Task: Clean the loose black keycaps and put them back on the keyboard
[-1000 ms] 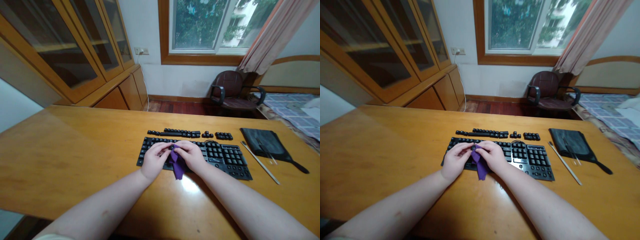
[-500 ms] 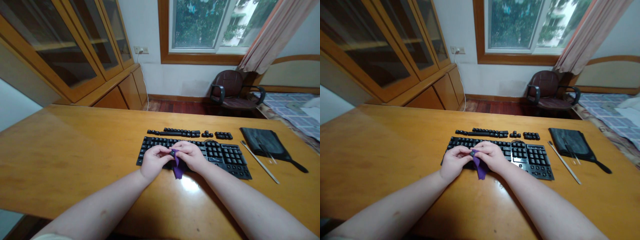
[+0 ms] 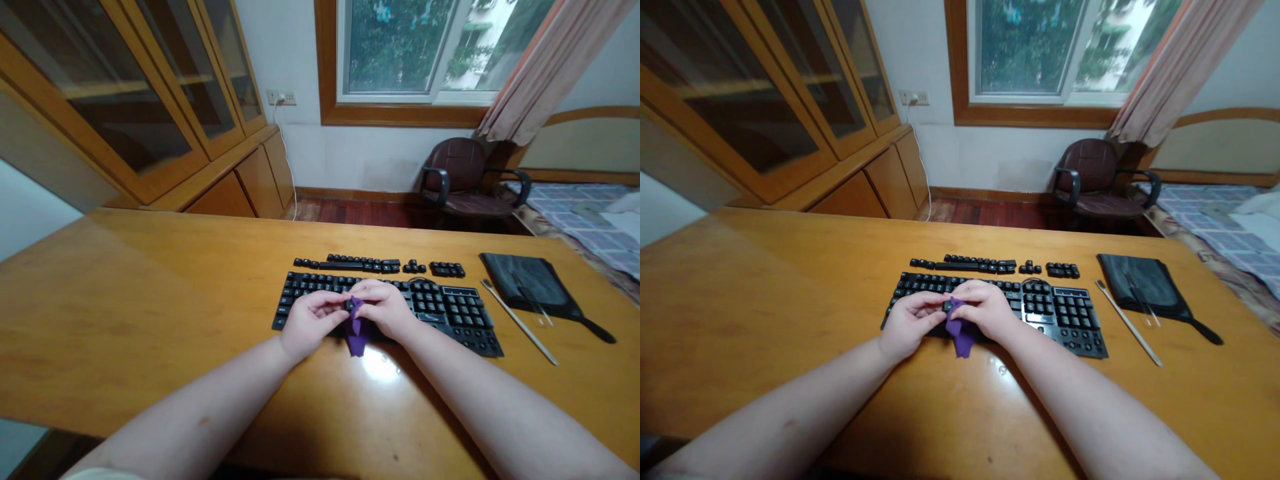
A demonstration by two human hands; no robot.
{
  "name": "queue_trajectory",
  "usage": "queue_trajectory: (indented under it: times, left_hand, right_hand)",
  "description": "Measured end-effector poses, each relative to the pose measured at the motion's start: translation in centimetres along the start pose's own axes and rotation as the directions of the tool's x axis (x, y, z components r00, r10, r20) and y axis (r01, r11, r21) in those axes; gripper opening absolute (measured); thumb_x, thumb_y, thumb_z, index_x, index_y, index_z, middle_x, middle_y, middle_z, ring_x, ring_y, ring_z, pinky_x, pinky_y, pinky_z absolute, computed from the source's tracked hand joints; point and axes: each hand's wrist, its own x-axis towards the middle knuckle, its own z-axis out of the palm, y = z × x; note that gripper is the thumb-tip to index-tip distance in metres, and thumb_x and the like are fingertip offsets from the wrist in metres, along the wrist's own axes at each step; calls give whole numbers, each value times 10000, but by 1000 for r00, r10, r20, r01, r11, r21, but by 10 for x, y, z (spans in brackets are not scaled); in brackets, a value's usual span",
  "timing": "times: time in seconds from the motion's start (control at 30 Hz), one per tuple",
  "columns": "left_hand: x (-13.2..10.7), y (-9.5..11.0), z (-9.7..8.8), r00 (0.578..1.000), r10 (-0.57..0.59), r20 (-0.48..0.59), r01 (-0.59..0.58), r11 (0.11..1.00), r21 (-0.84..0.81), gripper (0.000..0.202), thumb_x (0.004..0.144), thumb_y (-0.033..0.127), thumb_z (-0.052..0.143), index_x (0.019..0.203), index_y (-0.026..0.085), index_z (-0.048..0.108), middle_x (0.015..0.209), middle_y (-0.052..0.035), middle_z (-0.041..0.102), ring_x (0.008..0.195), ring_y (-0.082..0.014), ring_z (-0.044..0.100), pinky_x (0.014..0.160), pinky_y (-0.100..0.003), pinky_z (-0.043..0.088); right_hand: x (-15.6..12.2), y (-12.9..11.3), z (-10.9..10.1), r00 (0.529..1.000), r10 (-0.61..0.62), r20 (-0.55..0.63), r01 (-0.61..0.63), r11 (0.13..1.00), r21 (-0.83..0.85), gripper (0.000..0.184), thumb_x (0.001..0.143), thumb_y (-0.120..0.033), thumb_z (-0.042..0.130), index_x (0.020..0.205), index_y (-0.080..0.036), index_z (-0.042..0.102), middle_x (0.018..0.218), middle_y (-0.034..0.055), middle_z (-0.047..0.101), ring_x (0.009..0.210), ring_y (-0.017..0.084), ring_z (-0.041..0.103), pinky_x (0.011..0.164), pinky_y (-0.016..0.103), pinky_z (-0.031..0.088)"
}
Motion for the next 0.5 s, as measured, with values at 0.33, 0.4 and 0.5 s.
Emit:
queue_trajectory:
  times: [0.33, 0.4, 0.5]
  left_hand:
    - [6, 2, -6, 995, 5, 99, -12, 998, 65, 230, 735, 259, 665, 946, 180, 714, 1009, -89, 715, 934, -221, 677, 854, -359, 553]
    - [6, 2, -5, 994, 10, 107, -19, 997, 80, 221, 746, 249, 656, 949, 186, 714, 1008, -85, 716, 932, -221, 678, 850, -357, 554]
    - [7, 1, -5, 996, 18, 92, -21, 999, 30, 237, 752, 245, 658, 977, 193, 708, 1011, -81, 715, 937, -226, 677, 846, -358, 555]
  right_hand:
    - [1, 0, -2, 998, -18, -62, 18, 1000, 2, 214, 702, -442, 703, 763, -241, 741, 792, 51, 693, 751, 178, 642, 732, 327, 521]
    - [1, 0, -2, 997, -36, -70, 35, 999, -5, 233, 659, -444, 737, 758, -233, 734, 795, 51, 691, 750, 181, 640, 724, 325, 522]
    - [0, -1, -1, 997, -46, -59, 43, 998, -54, 182, 726, -406, 691, 764, -232, 729, 801, 50, 693, 761, 174, 640, 740, 321, 515]
